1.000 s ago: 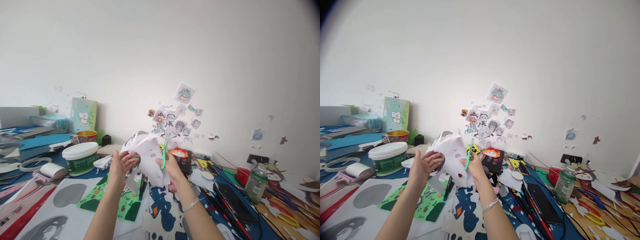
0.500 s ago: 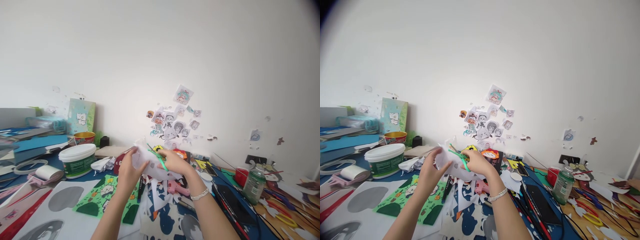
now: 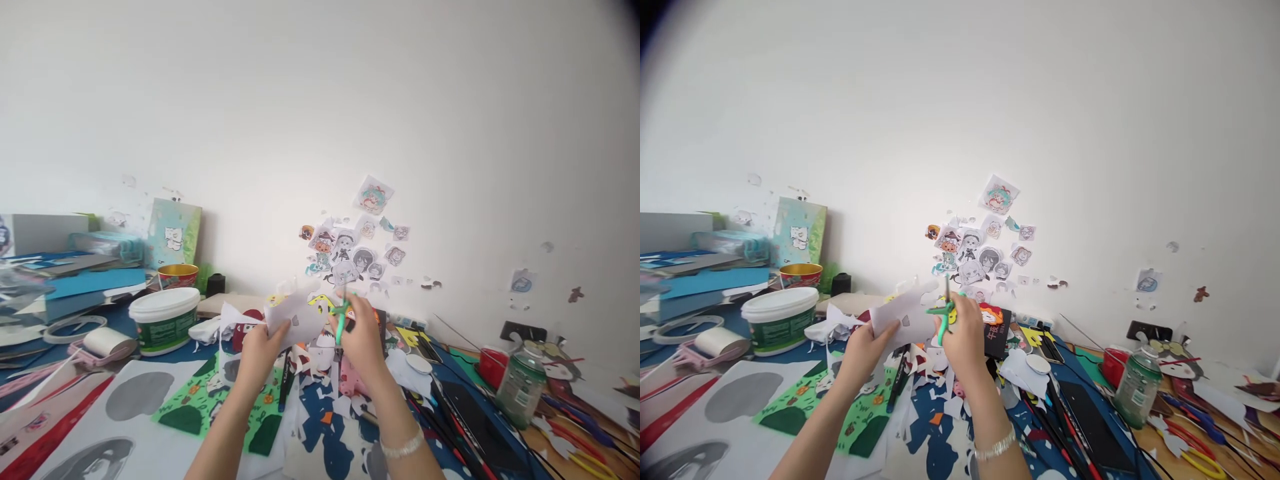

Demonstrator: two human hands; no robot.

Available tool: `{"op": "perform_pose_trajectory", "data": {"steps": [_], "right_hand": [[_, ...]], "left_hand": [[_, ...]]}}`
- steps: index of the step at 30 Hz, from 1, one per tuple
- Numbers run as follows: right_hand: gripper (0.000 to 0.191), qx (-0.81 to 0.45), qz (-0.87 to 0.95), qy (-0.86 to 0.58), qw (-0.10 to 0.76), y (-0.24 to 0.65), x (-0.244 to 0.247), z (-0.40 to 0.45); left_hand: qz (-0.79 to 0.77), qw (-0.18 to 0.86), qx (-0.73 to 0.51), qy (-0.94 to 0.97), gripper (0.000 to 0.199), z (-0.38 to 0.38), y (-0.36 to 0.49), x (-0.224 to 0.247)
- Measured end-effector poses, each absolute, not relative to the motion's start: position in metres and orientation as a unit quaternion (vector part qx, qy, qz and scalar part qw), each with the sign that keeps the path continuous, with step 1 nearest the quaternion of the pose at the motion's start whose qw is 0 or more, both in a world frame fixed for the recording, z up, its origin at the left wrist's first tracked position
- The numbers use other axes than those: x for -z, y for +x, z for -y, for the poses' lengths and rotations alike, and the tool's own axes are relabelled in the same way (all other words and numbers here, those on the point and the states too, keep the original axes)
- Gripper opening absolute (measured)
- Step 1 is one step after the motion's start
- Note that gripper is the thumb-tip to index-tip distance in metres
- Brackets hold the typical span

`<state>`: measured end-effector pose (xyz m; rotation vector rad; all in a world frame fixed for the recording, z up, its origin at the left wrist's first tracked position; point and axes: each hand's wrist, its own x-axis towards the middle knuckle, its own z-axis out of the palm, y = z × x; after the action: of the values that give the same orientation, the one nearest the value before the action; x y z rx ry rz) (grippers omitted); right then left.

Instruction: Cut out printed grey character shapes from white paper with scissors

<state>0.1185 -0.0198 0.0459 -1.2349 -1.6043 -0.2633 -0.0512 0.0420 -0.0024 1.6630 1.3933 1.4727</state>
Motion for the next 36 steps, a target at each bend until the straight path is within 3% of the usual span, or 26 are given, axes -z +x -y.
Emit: {"op": "perform_pose_trajectory", "data": {"steps": [2,5,7,11,23,29,36], "right_hand": [[0.032,0.022,0.662,-0.537,0.523,0.120,-0.033,0.039],[0.033,-0.239,0.706,-0.543,0.387,0.118,-0.009,0.056],[0.034,-0.320,0.714,-0.530,0.326,0.114,0.006,0.057],[0.036,-0.358,0.677,-0.533,0.359,0.108,0.024,0.046],[0.033,-0.504,0.574,-0.381,0.521,0.103,0.038,0.032],[0.042,-0.491,0.545,-0.395,0.554,0.100,0.049,0.025],[0.032,-0.481,0.530,-0.415,0.561,0.097,0.043,0.030]], "left_hand": [[-0.512,0.255,-0.563,0.596,0.044,-0.041,-0.052,0.002],[-0.501,0.254,-0.601,0.568,0.041,-0.036,-0.054,-0.001],[-0.529,0.254,-0.606,0.538,0.043,-0.033,-0.055,-0.004],[-0.568,0.264,-0.593,0.506,0.055,-0.026,-0.055,-0.008],[-0.519,0.213,-0.554,0.614,0.055,-0.017,-0.027,-0.002],[-0.529,0.203,-0.545,0.618,0.053,-0.017,-0.024,0.000],[-0.525,0.215,-0.563,0.601,0.057,-0.016,-0.023,0.001]]}}
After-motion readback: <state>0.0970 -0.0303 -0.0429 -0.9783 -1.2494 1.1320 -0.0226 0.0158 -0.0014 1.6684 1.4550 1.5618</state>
